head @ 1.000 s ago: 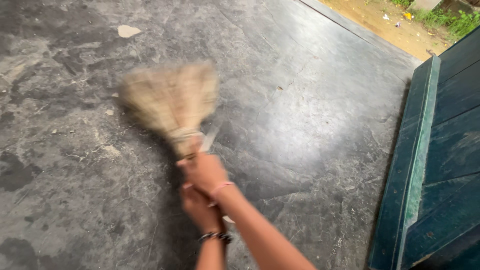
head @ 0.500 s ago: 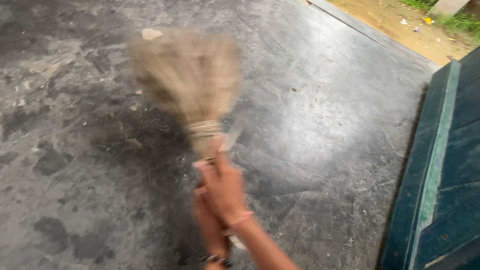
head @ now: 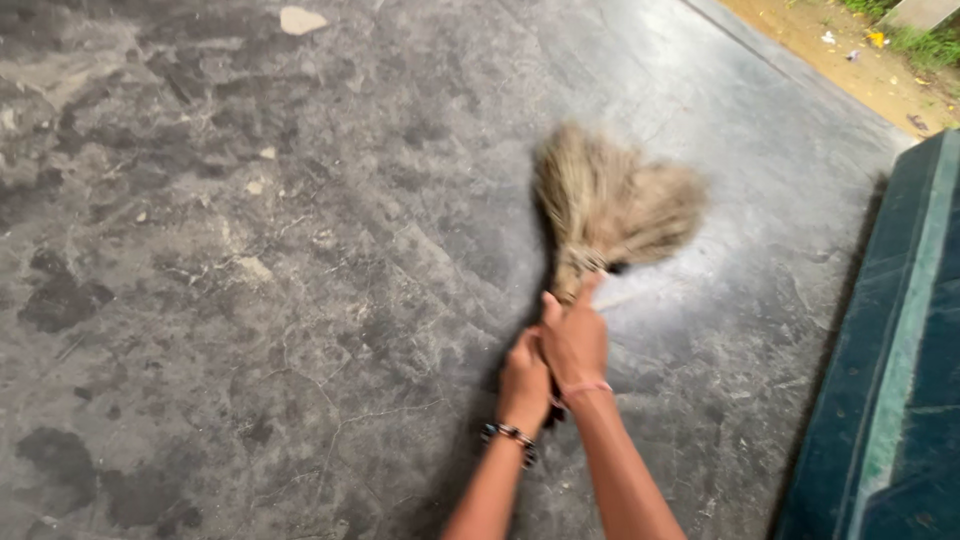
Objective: The person sweeps the concrete floor by hand using a bundle of dried grass.
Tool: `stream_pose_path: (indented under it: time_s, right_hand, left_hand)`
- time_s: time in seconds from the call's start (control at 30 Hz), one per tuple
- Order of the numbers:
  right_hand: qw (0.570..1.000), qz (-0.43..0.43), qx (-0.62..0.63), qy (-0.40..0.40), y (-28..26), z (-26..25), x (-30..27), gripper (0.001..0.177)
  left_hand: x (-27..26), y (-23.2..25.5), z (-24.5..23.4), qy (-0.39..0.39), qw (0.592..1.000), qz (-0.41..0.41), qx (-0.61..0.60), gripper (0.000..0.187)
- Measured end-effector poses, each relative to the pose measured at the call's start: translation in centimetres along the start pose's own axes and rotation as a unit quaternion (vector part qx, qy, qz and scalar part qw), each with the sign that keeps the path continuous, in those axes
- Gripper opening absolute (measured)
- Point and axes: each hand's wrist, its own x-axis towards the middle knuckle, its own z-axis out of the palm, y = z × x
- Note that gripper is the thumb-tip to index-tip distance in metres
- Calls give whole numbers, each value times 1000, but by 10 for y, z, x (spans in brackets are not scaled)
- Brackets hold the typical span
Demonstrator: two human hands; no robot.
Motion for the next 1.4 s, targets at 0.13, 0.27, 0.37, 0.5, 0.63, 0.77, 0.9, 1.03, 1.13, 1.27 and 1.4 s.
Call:
stream_pose_path:
  time_s: [0.13, 0.27, 0.37, 0.5, 0.63, 0.77, 0.9, 1.03, 1.13, 1.27, 1.4]
  right_hand:
    - [993, -88, 7, -72, -88, 32, -14, 88]
    - [963, -210, 5, -168, -178, 72, -58, 96]
    - [945, -237, 40, -221, -239, 102, -106, 98]
    - [904, -300, 74, -295, -308, 138, -174, 93]
    - [855, -369, 91, -353, -366, 150, -235, 95]
    - [795, -433, 80, -418, -380, 125, -285, 83]
    - [799, -460, 191, -337, -347, 101, -322, 81]
    - [815, -460, 163, -312, -320, 96, -300, 79]
    - [838, -438, 166, -279, -288, 82, -269, 82]
    - [875, -373, 241, -194, -229, 47, -217, 82]
    - [929, -223, 254, -149, -168, 6, -161, 80]
  left_hand:
    - [29, -3, -79, 80, 992, 68, -66, 60]
    - [23, -5, -181, 167, 973, -81, -137, 63]
    - [0, -9, -255, 263, 915, -104, -287, 53]
    - [-41, -21, -342, 330, 863, -46, -380, 38]
    - [-72, -48, -412, 351, 853, 22, -384, 32]
    - [-105, -73, -457, 385, 801, 104, -447, 34]
    - [-142, -84, -445, 374, 833, 262, -312, 38]
    - [-116, -90, -407, 529, 788, 240, 203, 44]
    - [-86, -75, -370, 458, 865, 156, 132, 47]
    - [-101, -40, -265, 308, 879, 168, -323, 46]
    - [-99, 6, -171, 247, 922, 87, -286, 52]
